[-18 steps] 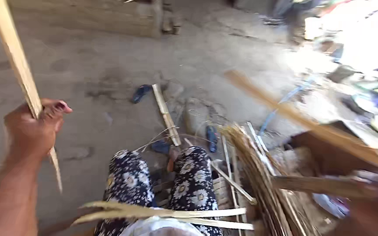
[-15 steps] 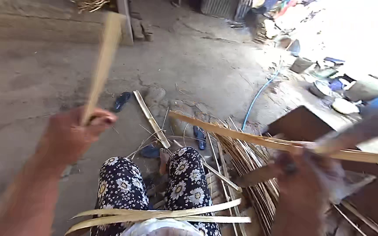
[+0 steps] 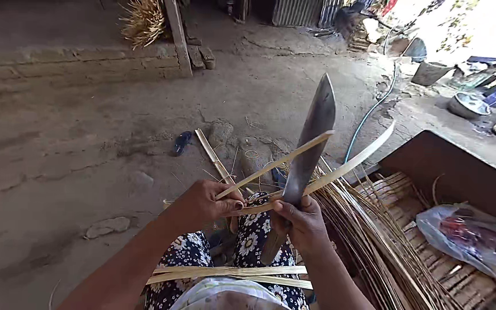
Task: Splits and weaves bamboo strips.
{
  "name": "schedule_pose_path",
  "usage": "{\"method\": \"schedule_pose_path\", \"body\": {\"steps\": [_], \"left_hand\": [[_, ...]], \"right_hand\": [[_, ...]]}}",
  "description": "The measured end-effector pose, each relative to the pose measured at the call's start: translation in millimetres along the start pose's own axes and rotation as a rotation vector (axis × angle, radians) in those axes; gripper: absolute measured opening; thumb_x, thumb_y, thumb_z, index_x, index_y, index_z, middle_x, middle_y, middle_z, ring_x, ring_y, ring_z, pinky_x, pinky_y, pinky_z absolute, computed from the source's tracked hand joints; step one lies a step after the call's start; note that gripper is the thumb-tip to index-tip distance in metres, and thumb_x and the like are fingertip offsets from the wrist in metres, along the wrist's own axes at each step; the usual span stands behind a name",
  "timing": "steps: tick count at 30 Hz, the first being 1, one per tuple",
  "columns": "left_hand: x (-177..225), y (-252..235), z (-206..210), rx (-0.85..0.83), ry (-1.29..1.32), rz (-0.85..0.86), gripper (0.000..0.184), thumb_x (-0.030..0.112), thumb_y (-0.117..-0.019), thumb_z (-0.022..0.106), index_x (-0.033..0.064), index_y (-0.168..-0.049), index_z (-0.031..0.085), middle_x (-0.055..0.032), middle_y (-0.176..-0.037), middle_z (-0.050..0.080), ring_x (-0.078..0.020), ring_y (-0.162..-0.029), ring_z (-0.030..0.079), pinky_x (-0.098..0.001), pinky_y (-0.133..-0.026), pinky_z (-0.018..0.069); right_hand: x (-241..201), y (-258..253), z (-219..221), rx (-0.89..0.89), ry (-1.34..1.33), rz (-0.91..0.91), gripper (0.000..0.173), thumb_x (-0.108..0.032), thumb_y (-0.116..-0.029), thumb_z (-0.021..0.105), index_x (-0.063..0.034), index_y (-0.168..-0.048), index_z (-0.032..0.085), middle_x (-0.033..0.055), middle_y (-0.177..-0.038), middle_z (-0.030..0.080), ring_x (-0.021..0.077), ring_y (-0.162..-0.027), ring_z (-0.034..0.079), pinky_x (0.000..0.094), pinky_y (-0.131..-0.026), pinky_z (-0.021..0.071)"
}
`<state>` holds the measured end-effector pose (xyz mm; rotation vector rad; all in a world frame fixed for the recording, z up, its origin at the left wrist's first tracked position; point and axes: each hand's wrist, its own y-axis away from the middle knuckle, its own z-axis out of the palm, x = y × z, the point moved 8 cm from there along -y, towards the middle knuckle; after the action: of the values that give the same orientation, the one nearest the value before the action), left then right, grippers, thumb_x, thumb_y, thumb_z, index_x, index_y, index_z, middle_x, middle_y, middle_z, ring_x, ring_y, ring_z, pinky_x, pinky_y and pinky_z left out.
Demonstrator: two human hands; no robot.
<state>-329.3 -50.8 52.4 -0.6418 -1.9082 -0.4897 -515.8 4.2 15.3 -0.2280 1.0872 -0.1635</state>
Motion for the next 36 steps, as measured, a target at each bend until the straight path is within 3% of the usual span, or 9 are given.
{"method": "schedule_pose_path", "body": {"steps": [5,10,17,20,22,24,31,33,36], "left_hand": [[-15.3,5.7,-31.3,0.198,-0.248,-0.022,0.011,0.024,-0.0966,0.07,0.0157,-0.099,0.077,0.0088,-0.084,0.069,0.0038,-0.071,0.058,-0.018,-0.067,0.0491],[-34.4,12.5,-66.8,0.298,-0.419,-0.121,0.013,0.025,-0.0972,0.07,0.0148,-0.099,0.076,0.0024,-0.081,0.067,-0.0069,-0.071,0.059,-0.0334,-0.069,0.0502],[-33.1,3.9,-46.4,0.245,-0.63,-0.047,0.021,0.028,-0.0977,0.066,0.0088,-0.097,0.075,-0.0084,-0.083,0.069,-0.0232,-0.074,0.064,-0.05,-0.069,0.051],[-32.1,8.5,-36.5,0.215,-0.654,-0.033,0.022,0.026,-0.0977,0.065,0.0064,-0.098,0.075,-0.0114,-0.086,0.071,-0.0267,-0.078,0.067,-0.0523,-0.071,0.0523],[-31.4,15.8,-34.8,0.209,-0.646,-0.013,0.021,0.026,-0.097,0.066,0.0075,-0.097,0.076,-0.0093,-0.084,0.071,-0.0248,-0.076,0.067,-0.0509,-0.07,0.0524],[-33.8,26.9,-38.2,0.208,-0.634,-0.017,0.021,0.027,-0.0965,0.066,0.0094,-0.096,0.076,-0.0068,-0.082,0.07,-0.0222,-0.073,0.065,-0.049,-0.068,0.0523],[-60.1,64.0,-94.9,0.329,-0.501,-0.182,0.016,0.027,-0.098,0.066,0.0143,-0.103,0.074,-0.0018,-0.085,0.069,-0.0143,-0.074,0.063,-0.0439,-0.07,0.052],[-63.1,64.9,-108.3,0.358,-0.411,-0.23,0.014,0.025,-0.0993,0.064,0.0148,-0.105,0.073,0.0012,-0.085,0.067,-0.0088,-0.073,0.062,-0.0349,-0.07,0.0528],[-54.5,56.0,-113.9,0.4,-0.209,-0.193,0.014,0.02,-0.1012,0.06,0.012,-0.108,0.07,0.0045,-0.083,0.067,-0.0027,-0.067,0.061,-0.022,-0.062,0.0512]], "right_hand": [[-9.4,20.1,-22.3,0.038,0.631,0.206,0.024,-0.024,-0.103,0.059,-0.0059,-0.116,0.068,0.0011,-0.095,0.077,0.0057,-0.05,0.062,0.0236,-0.045,0.0539],[-45.0,40.2,-36.8,-0.121,1.617,-0.209,0.037,-0.028,-0.1029,0.047,-0.0169,-0.128,0.072,0.0095,-0.082,0.072,0.027,-0.057,0.066,0.049,-0.047,0.052],[-54.8,30.4,-16.1,-0.348,1.95,-0.365,0.045,-0.013,-0.0924,0.055,-0.0261,-0.132,0.071,0.0118,-0.072,0.065,0.0319,-0.052,0.063,0.0475,-0.043,0.0483],[-49.2,13.8,-15.3,-0.415,2.01,-0.159,0.048,-0.007,-0.0938,0.061,-0.026,-0.138,0.066,0.0178,-0.08,0.067,0.0385,-0.059,0.066,0.0535,-0.05,0.0516],[-41.6,-4.0,-35.6,-0.42,2.076,0.29,0.046,-0.01,-0.1042,0.051,-0.0262,-0.147,0.056,0.0239,-0.1,0.069,0.0459,-0.079,0.069,0.0605,-0.065,0.0535],[-35.5,-18.6,-70.0,-0.358,2.081,0.604,0.046,-0.01,-0.1073,0.042,-0.0243,-0.15,0.05,0.0257,-0.116,0.067,0.0492,-0.096,0.069,0.0644,-0.077,0.0535],[-70.5,-24.4,-189.9,0.227,2.001,0.847,0.032,-0.011,-0.1053,0.047,-0.0087,-0.134,0.062,0.0286,-0.12,0.068,0.0493,-0.113,0.065,0.0688,-0.089,0.0494],[-75.0,-18.7,-199.3,0.356,1.727,0.787,0.029,-0.018,-0.1079,0.048,-0.0059,-0.129,0.063,0.021,-0.107,0.072,0.0357,-0.089,0.071,0.0561,-0.075,0.0556],[-38.1,3.6,-160.1,0.475,0.798,0.59,0.024,-0.024,-0.1072,0.055,-0.0052,-0.119,0.064,0.0054,-0.07,0.068,0.008,-0.041,0.05,0.0228,-0.037,0.0414]]}}
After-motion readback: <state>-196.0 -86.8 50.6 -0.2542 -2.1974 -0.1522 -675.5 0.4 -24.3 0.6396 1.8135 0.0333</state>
